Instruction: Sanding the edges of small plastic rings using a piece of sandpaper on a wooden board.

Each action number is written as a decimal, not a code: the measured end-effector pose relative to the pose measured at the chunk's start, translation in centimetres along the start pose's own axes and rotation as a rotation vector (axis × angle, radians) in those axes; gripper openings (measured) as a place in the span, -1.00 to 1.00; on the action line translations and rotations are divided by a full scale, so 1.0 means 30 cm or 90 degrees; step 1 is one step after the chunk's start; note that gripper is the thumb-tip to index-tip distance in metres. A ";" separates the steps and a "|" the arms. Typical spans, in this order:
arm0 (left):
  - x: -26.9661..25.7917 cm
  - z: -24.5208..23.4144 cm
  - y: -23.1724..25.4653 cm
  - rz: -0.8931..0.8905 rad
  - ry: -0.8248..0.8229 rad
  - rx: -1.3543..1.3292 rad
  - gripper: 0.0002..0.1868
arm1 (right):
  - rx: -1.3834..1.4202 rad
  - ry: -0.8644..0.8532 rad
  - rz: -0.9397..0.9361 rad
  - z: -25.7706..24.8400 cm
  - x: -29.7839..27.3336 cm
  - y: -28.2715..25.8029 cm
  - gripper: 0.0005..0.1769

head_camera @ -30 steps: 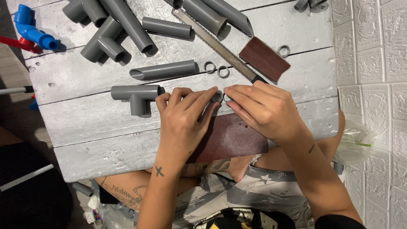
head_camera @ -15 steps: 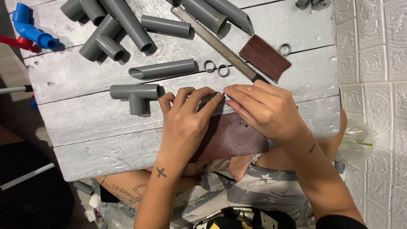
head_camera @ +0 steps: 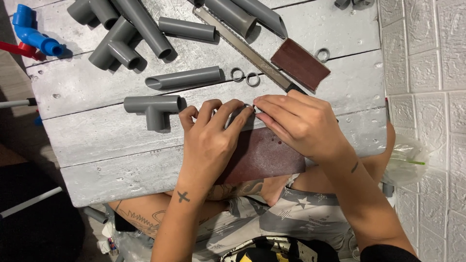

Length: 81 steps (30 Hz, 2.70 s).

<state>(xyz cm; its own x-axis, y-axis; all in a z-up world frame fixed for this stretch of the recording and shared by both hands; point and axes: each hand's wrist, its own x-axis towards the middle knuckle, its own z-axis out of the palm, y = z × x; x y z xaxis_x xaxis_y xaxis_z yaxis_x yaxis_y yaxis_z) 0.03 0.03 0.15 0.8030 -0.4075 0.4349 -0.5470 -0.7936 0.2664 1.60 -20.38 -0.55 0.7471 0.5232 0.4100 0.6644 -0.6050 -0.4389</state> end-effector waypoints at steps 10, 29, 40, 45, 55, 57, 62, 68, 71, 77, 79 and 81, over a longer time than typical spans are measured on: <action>0.008 0.003 -0.001 -0.023 0.007 -0.004 -0.67 | 0.012 -0.005 0.006 0.007 -0.005 0.007 -0.85; -0.121 -0.133 0.206 -0.289 0.032 -0.595 -0.58 | 0.159 0.083 0.099 -0.095 -0.208 -0.198 -0.71; -0.283 -0.001 0.228 -0.175 0.028 -0.042 -0.60 | -0.107 -0.101 -0.044 -0.137 -0.184 -0.185 -0.83; -0.304 0.025 0.216 -0.206 0.038 -0.041 -0.58 | -0.105 -0.114 -0.032 -0.148 -0.179 -0.189 -0.80; -0.289 -0.004 0.214 -0.244 0.011 -0.111 -0.53 | -0.087 -0.092 -0.093 -0.077 -0.114 -0.242 -0.78; -0.290 -0.006 0.213 -0.244 0.011 -0.109 -0.52 | -0.075 -0.099 -0.072 -0.055 -0.096 -0.238 -0.79; -0.286 -0.002 0.210 -0.251 0.009 -0.096 -0.50 | -0.112 -0.122 -0.068 -0.049 -0.064 -0.196 -0.81; -0.297 0.011 0.223 -0.257 0.000 -0.095 -0.46 | -0.157 -0.117 -0.024 -0.094 -0.152 -0.188 -0.77; -0.294 0.004 0.230 -0.258 -0.004 -0.097 -0.46 | -0.202 -0.147 -0.042 -0.063 -0.216 -0.200 -0.74; -0.293 -0.002 0.250 -0.273 -0.021 -0.124 -0.45 | -0.044 -0.049 0.018 0.070 -0.150 -0.148 -0.71; -0.281 -0.029 0.256 -0.282 -0.031 -0.131 -0.45 | 0.001 -0.003 0.047 0.064 -0.084 -0.128 -0.72; -0.256 -0.080 0.264 -0.291 -0.082 -0.203 -0.40 | 0.120 -0.021 0.118 -0.009 0.034 -0.170 -0.75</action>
<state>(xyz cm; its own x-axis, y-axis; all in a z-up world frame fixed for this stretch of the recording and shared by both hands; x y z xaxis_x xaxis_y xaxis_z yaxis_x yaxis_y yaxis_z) -11.05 -2.05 0.97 0.9863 -0.1216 0.1115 -0.1650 -0.7351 0.6576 -1.05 -16.94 2.33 0.8543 0.4357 0.2837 0.5060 -0.5716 -0.6459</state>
